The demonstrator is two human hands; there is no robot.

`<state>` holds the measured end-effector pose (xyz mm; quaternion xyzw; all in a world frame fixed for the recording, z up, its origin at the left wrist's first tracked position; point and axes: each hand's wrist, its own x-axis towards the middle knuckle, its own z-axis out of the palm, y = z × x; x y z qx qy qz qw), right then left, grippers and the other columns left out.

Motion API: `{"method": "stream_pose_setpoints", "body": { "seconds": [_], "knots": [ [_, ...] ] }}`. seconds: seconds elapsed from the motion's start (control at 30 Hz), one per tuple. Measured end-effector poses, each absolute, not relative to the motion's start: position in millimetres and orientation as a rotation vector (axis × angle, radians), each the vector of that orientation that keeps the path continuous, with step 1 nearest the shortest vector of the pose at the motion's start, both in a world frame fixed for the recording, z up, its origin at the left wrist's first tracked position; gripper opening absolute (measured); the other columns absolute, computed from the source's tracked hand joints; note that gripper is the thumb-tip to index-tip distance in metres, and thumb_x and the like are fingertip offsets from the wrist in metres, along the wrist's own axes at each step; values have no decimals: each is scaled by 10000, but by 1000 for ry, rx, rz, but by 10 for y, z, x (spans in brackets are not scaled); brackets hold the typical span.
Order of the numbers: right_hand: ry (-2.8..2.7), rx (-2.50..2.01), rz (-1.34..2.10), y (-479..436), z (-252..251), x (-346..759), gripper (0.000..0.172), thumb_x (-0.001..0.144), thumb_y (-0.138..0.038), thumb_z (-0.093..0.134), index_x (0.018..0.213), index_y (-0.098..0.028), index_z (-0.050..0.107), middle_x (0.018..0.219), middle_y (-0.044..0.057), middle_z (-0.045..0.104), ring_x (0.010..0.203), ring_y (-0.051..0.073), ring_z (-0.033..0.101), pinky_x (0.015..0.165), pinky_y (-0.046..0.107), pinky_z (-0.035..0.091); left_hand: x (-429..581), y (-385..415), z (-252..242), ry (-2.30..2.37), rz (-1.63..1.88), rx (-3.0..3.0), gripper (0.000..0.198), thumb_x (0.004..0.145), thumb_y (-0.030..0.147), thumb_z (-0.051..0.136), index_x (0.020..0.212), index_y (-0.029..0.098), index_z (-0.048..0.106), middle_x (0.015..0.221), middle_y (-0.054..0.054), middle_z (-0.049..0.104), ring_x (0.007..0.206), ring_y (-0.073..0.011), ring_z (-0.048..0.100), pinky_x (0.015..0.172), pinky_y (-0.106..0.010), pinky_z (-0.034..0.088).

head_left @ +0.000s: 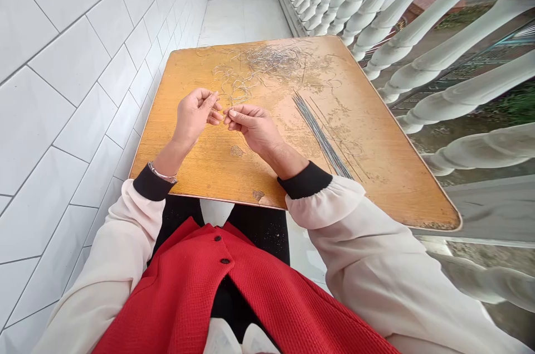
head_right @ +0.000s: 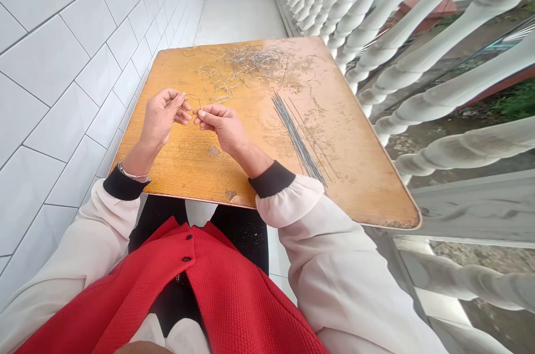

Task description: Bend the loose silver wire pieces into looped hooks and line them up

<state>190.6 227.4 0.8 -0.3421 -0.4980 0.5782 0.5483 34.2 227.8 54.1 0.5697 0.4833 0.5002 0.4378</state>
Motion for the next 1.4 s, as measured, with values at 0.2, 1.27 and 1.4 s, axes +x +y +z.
{"method": "stream_pose_setpoints", "body": {
  "seconds": [0.2,1.27,1.4],
  "knots": [
    [-1103,-765,1397,2266,-5,1899,212,806,-369,845,789,-220,695,736,-9,659,614,91,545,637,242,498,320,2244,546,1169,1175,1434,196,981,190,618,794,174,561,730,35,704,547,-34,640,523,-136,476],
    [-1094,-818,1224,2265,-66,1831,238,857,-425,804,811,-220,692,784,4,690,685,101,595,692,246,516,310,2186,512,1692,786,2355,200,987,214,519,820,188,626,782,-71,713,773,-200,682,733,-300,459],
    [-1088,-812,1238,2292,-80,1846,255,846,-450,814,819,-225,696,792,2,688,698,101,605,684,242,521,226,2216,502,1517,932,2152,69,937,244,650,973,186,639,736,-3,686,735,-152,681,712,-256,483]
  ]
}}
